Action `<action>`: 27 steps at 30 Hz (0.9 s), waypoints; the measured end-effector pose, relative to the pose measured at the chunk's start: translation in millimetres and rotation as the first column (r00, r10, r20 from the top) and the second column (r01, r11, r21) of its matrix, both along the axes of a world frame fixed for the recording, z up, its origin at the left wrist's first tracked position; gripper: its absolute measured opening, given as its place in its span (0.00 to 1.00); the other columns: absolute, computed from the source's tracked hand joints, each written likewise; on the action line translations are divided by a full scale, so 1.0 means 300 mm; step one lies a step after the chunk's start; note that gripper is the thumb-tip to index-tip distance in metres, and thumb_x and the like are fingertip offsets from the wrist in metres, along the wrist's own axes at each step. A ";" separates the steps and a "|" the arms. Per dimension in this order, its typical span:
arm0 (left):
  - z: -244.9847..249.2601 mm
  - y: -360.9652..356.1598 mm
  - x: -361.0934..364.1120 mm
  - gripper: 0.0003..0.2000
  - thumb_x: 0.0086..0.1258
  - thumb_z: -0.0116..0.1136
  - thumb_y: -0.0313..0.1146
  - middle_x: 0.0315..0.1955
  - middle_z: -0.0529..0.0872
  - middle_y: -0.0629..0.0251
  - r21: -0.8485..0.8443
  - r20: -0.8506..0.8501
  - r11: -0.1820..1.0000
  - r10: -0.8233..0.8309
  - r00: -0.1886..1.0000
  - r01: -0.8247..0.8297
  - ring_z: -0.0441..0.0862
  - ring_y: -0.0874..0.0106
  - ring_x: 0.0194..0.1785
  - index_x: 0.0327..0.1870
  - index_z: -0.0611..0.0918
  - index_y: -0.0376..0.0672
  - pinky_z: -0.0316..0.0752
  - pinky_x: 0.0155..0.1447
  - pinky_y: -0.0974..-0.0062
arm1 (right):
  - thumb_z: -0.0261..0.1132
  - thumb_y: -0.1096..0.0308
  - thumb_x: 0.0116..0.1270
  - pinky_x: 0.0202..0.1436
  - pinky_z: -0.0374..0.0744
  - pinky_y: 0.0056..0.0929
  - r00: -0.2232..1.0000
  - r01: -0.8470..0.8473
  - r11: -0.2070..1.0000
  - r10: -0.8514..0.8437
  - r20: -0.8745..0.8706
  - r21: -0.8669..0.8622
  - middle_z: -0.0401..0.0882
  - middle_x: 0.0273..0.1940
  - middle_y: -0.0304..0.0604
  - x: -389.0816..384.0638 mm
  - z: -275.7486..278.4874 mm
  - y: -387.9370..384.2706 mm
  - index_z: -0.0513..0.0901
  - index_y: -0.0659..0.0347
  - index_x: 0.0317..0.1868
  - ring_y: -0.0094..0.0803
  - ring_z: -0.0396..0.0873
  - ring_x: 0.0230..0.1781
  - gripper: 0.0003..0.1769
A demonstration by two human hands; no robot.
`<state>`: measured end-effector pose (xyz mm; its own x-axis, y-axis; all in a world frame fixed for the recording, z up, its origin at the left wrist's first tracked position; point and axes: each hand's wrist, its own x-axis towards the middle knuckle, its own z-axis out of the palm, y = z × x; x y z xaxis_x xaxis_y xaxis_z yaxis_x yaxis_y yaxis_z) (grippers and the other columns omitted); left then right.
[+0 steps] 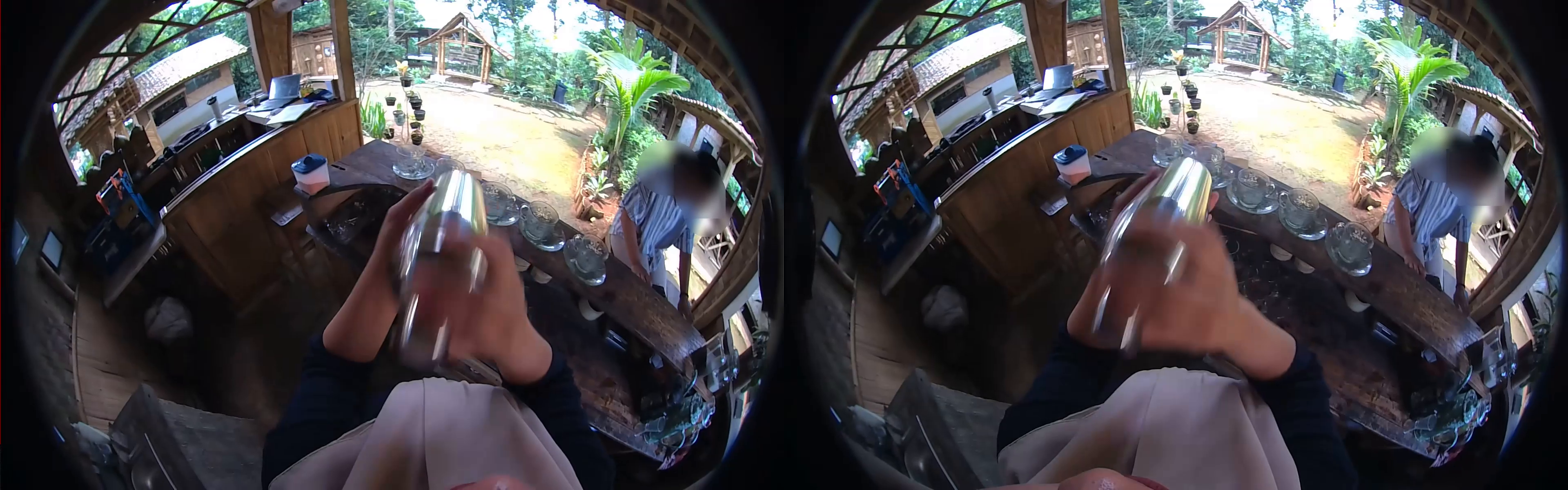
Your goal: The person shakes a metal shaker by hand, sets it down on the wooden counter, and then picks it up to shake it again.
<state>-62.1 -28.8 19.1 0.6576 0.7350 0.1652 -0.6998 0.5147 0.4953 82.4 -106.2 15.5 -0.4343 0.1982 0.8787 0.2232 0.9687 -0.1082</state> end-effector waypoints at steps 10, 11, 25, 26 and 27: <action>-0.300 0.194 0.055 0.19 0.70 0.50 0.45 0.45 0.81 0.54 0.876 -0.160 0.347 0.865 0.476 -0.334 0.82 0.67 0.45 0.53 0.75 0.40 0.79 0.49 0.67 | 0.70 0.67 0.41 0.56 0.72 0.35 0.905 -0.013 0.974 -0.085 -0.416 -0.227 0.79 0.46 0.41 -0.053 -0.038 0.195 0.82 0.55 0.40 0.40 0.78 0.51 0.20; -0.295 0.154 0.076 0.20 0.70 0.48 0.47 0.42 0.83 0.55 0.845 -0.077 0.308 0.879 0.471 -0.437 0.83 0.68 0.43 0.50 0.77 0.38 0.80 0.49 0.68 | 0.70 0.67 0.41 0.56 0.72 0.35 0.907 -0.025 0.974 -0.073 -0.415 -0.225 0.79 0.46 0.41 -0.049 -0.034 0.182 0.82 0.55 0.40 0.40 0.78 0.51 0.20; -0.313 0.118 0.137 0.26 0.71 0.42 0.54 0.44 0.81 0.56 -0.257 0.391 0.964 0.164 0.906 -0.063 0.82 0.64 0.45 0.52 0.74 0.38 0.79 0.50 0.63 | 0.70 0.64 0.47 0.58 0.68 0.45 0.970 -0.024 0.992 -0.006 -0.244 -0.121 0.79 0.48 0.44 0.010 -0.061 0.160 0.81 0.53 0.42 0.42 0.74 0.56 0.18; -0.374 0.167 0.173 0.25 0.71 0.42 0.53 0.43 0.82 0.56 -0.392 0.353 0.884 0.401 0.845 -0.255 0.82 0.65 0.44 0.51 0.75 0.38 0.79 0.50 0.64 | 0.71 0.65 0.45 0.56 0.69 0.46 0.932 -0.052 0.936 -0.080 -0.353 -0.348 0.79 0.48 0.46 -0.003 -0.073 0.194 0.81 0.55 0.42 0.44 0.75 0.55 0.19; -0.360 0.160 0.169 0.25 0.71 0.42 0.53 0.43 0.82 0.56 -0.378 0.359 0.890 0.394 0.846 -0.254 0.82 0.65 0.44 0.51 0.75 0.38 0.79 0.50 0.64 | 0.71 0.65 0.45 0.56 0.69 0.46 0.932 -0.050 0.942 -0.076 -0.354 -0.333 0.79 0.48 0.46 0.012 -0.057 0.185 0.81 0.55 0.42 0.44 0.75 0.55 0.19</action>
